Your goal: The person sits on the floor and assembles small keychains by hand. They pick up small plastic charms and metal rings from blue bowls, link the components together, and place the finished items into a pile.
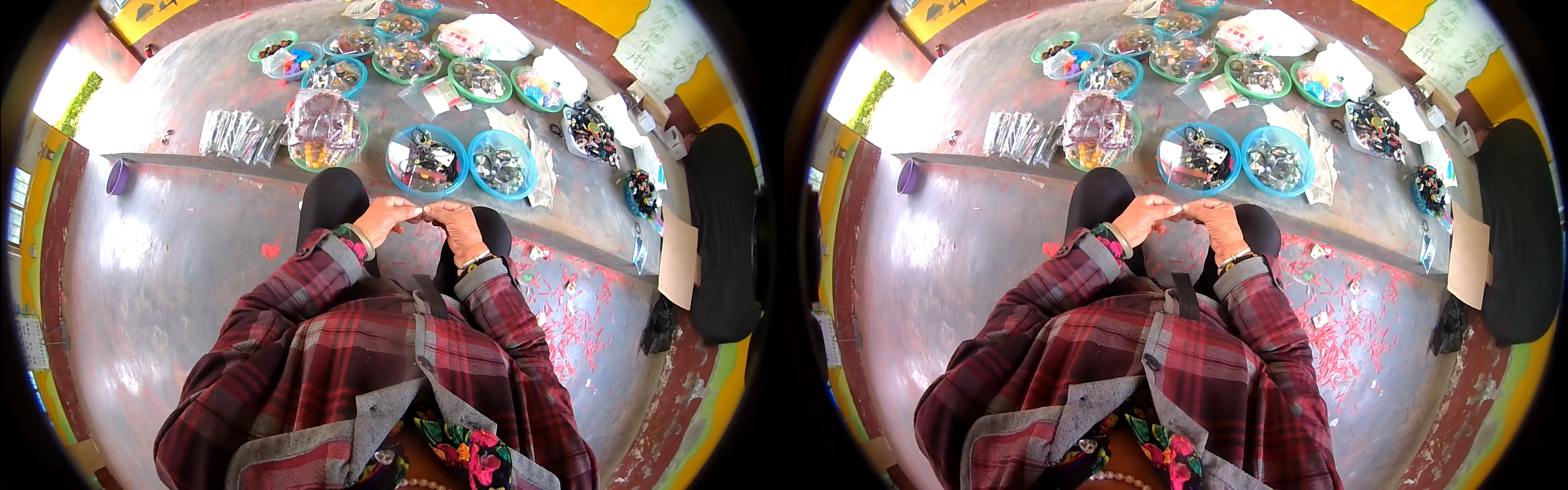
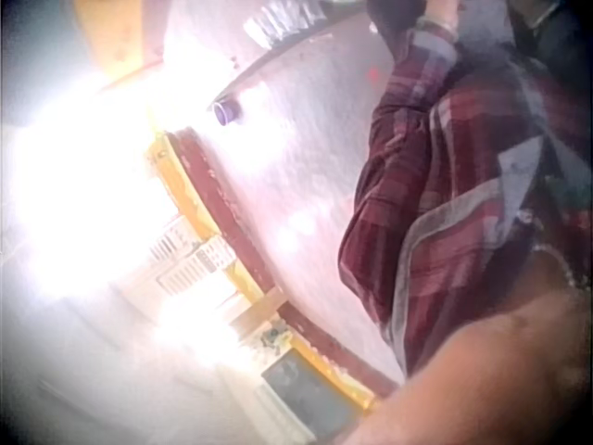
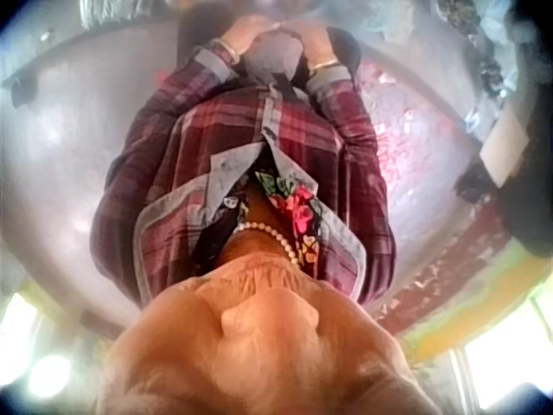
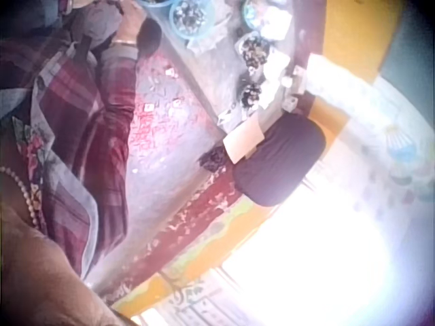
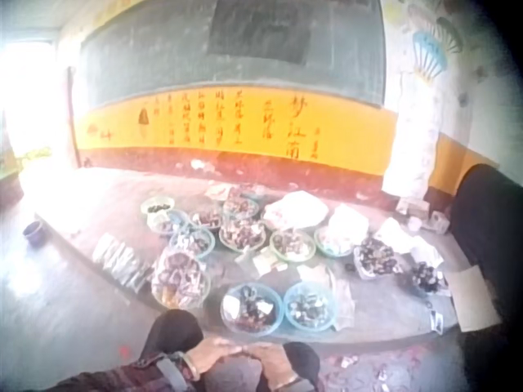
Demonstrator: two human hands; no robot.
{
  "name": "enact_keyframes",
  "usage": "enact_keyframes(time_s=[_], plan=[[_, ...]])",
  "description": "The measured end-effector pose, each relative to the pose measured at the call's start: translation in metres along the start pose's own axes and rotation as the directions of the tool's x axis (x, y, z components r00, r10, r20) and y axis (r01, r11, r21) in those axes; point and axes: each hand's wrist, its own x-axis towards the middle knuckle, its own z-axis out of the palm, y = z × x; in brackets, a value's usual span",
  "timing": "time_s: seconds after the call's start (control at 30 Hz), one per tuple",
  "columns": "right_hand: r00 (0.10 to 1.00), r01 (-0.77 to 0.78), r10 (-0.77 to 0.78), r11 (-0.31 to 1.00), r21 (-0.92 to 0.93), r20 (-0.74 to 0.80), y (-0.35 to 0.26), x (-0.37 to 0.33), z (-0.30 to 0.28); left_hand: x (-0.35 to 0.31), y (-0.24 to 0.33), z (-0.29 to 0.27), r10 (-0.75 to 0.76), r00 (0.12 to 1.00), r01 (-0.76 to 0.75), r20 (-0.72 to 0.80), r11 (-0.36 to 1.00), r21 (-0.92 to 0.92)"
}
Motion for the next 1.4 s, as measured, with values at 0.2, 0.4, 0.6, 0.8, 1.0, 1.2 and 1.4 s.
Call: enact_keyframes(time_s=[0.2,0.4,0.6,0.8,1.0,1.2,1.4], plan=[[1.000,0.018,-0.019,1.000,-0.018,-0.018,0.000,-0.001,-0.009,0.005,-0.002,0.003,0.012,0.999,-0.012,0.042,1.000,-0.014],[1.000,-0.007,0.007,0.999,-0.035,-0.019,-0.004,-0.005,-0.009,0.008,-0.005,0.001,0.054,0.996,-0.054,0.075,0.999,0.004],[1.000,-0.025,0.024,0.998,-0.057,-0.017,0.002,-0.001,-0.006,0.005,-0.005,-0.001,0.028,0.996,-0.030,0.080,0.999,0.022],[0.999,-0.040,0.040,0.999,0.004,-0.004,0.006,0.002,-0.004,0.011,-0.013,-0.002,0.033,0.996,-0.031,0.078,0.999,-0.026],[0.998,-0.055,0.055,0.990,-0.129,-0.001,0.010,0.006,-0.004,0.007,-0.010,-0.002,0.070,0.997,-0.068,-0.017,0.995,0.078],[0.995,-0.098,0.096,0.988,-0.118,-0.019,0.006,-0.001,-0.001,0.011,-0.011,-0.003,0.120,0.991,-0.106,-0.063,0.976,0.190],[0.980,-0.198,0.198,0.979,-0.054,-0.005,0.006,0.001,0.002,0.023,-0.035,-0.005,0.200,0.966,-0.185,-0.162,0.978,0.100]])
